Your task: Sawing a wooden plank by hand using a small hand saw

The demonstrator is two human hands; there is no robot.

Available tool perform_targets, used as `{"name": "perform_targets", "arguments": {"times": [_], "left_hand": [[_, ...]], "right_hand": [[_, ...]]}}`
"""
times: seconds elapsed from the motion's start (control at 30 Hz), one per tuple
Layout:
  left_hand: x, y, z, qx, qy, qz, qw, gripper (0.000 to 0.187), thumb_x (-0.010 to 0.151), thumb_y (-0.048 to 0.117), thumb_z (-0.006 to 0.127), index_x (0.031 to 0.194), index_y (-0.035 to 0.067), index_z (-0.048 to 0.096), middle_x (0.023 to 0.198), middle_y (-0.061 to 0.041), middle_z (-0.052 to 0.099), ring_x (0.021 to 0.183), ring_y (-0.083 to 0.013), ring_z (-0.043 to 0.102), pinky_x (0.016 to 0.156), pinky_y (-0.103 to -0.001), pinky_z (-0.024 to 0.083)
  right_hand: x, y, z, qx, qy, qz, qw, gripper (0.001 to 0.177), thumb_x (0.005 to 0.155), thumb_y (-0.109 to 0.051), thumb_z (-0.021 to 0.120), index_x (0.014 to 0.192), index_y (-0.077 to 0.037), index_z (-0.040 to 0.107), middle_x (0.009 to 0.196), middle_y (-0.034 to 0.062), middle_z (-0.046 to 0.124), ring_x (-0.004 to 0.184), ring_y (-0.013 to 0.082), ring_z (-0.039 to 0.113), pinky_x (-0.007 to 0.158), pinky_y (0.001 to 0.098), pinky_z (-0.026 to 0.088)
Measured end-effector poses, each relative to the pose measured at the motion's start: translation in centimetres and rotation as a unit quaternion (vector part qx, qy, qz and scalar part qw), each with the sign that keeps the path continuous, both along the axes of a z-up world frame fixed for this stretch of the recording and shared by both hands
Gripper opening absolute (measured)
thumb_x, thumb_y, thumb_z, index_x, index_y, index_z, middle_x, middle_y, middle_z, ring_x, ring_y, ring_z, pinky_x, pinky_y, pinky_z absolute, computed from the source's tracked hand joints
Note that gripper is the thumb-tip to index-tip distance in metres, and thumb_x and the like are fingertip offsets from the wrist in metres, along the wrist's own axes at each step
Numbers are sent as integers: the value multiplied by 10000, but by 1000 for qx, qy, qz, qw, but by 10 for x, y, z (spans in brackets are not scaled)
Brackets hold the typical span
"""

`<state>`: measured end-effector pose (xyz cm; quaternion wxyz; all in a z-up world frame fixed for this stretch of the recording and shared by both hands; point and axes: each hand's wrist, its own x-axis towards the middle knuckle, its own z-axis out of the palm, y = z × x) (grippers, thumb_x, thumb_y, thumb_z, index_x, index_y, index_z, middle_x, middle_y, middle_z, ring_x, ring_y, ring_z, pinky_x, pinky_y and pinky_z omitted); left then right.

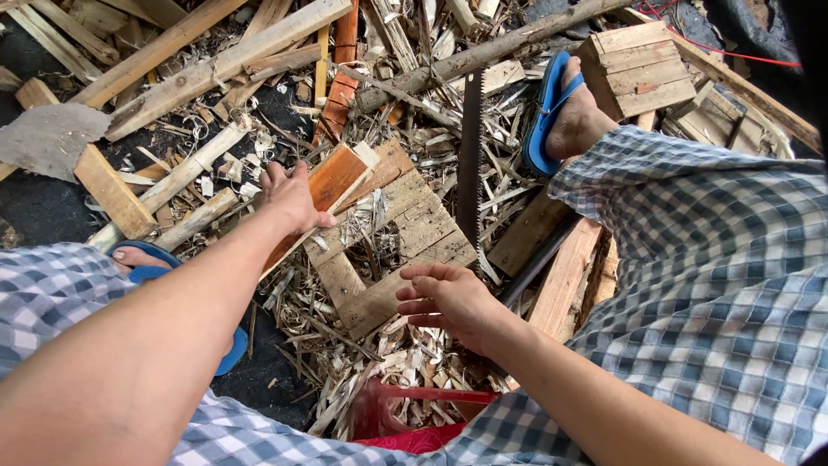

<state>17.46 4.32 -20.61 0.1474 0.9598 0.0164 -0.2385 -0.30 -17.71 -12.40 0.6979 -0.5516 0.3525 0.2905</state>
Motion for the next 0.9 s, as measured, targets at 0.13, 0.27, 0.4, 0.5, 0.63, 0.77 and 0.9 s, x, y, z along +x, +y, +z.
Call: {"name": "perform_targets", "arguments": {"times": [0.13,0.27,0.4,0.5,0.63,0.77,0.9], "left_hand": [[2,0,-4,20,-3,-14,1000,1144,712,366,962,1615,76,324,1411,-243,373,1418,-438,332,1200,-550,327],[-2,-1,0,27,-12,-24,999,1119,718,357,956,1611,81,341,1389,-228,403,1384,-410,360,1185,-565,329],[-13,-4,17,8,-22,-18,1000,1129,707,365,960,1610,81,345,1376,-223,415,1371,-406,373,1172,-573,346],[-23,-8,29,-45,-45,14,998,981,777,277,909,1590,126,383,1329,-210,422,1326,-387,385,1159,-548,350],[-23,-7,9,-42,-108,-28,993,671,880,287,825,1471,117,556,1259,-137,497,1237,-286,440,1064,-455,384],[-16,-6,-12,-60,-124,-12,990,565,870,211,825,1396,154,629,1227,-118,551,1187,-275,475,1014,-443,409],[-17,-8,-8,-92,-113,23,989,548,872,168,814,1388,161,628,1208,-106,553,1164,-266,466,1025,-448,395]], "right_hand": [[0,1,0,-2,-4,5,1000,309,993,-93,552,1273,-17,658,984,191,754,931,315,768,800,422,619],[-1,1,4,-4,-7,4,1000,311,988,-81,544,1268,-14,662,993,202,755,927,321,768,788,418,617],[-2,-1,-6,-4,-10,5,1000,301,992,-84,546,1260,-13,666,980,197,757,914,317,770,787,420,621],[-3,-1,-9,1,-14,1,1000,301,989,-88,552,1260,-16,661,975,197,757,907,316,771,775,420,624],[-3,0,-6,-5,-20,9,1000,296,988,-88,550,1254,-21,663,970,190,760,903,311,773,772,416,623],[-4,-1,-9,-8,-25,12,1000,290,987,-82,551,1243,-19,670,968,195,763,902,315,774,773,424,625],[-4,-2,-6,-5,-25,6,1000,292,985,-81,548,1244,-15,665,965,197,760,892,317,773,755,416,628]]}}
